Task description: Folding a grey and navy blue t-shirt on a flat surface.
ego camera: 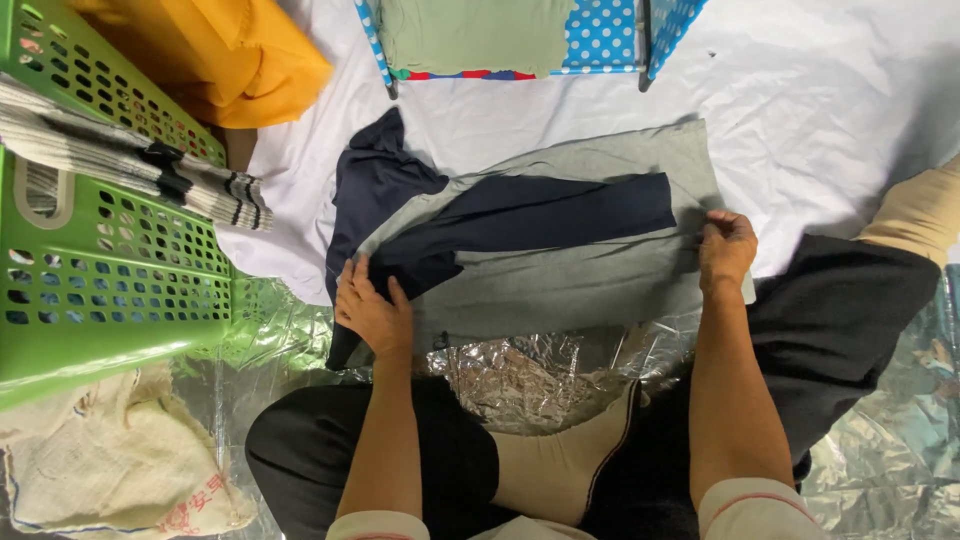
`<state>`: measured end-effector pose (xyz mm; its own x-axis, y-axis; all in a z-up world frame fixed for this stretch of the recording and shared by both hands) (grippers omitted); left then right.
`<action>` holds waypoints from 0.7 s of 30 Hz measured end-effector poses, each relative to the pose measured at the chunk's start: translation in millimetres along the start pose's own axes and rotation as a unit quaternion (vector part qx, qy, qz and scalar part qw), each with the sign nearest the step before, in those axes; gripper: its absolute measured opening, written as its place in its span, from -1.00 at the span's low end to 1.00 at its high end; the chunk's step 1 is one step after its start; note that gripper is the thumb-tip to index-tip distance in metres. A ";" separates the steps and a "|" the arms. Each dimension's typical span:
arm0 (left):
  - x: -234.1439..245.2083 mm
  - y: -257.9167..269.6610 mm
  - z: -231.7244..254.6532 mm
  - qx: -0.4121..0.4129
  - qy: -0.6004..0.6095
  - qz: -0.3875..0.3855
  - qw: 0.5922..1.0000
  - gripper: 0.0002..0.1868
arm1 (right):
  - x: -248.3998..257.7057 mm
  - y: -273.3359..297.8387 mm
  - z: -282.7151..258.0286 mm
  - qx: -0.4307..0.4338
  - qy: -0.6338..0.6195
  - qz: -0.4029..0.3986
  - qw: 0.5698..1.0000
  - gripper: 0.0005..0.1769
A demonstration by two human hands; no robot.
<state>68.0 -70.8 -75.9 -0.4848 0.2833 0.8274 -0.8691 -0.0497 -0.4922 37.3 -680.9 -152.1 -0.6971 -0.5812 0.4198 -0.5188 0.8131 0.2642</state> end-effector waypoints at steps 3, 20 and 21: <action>-18.6 -0.2 -18.3 -0.004 -0.005 -0.025 1.000 -0.32 | -7.7 1.7 -28.3 0.054 0.047 0.008 0.997 -0.88; -44.4 -5.2 -86.9 0.028 -0.077 -0.278 0.957 -0.64 | -45.2 6.3 -61.8 0.014 0.228 -0.073 0.971 -0.61; -46.0 0.4 -90.4 0.037 -0.073 -0.277 0.957 -0.67 | -52.4 10.7 -49.2 -0.003 0.293 -0.082 0.952 -0.46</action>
<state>98.7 2.8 -138.6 0.0479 0.1490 0.9877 -0.9988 0.0004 0.0484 92.6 -640.1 -128.5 -0.2093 -0.5835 0.7847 -0.5924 0.7141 0.3730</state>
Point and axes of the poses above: each hand's wrist, its own y-axis away from the middle knuckle, its own x-axis out of the back of the hand, z = x × y, the point moved 7 cm from there along -y, towards the middle knuckle, and after that the axes turned 15 degrees about -x, right-handed, at the moved point
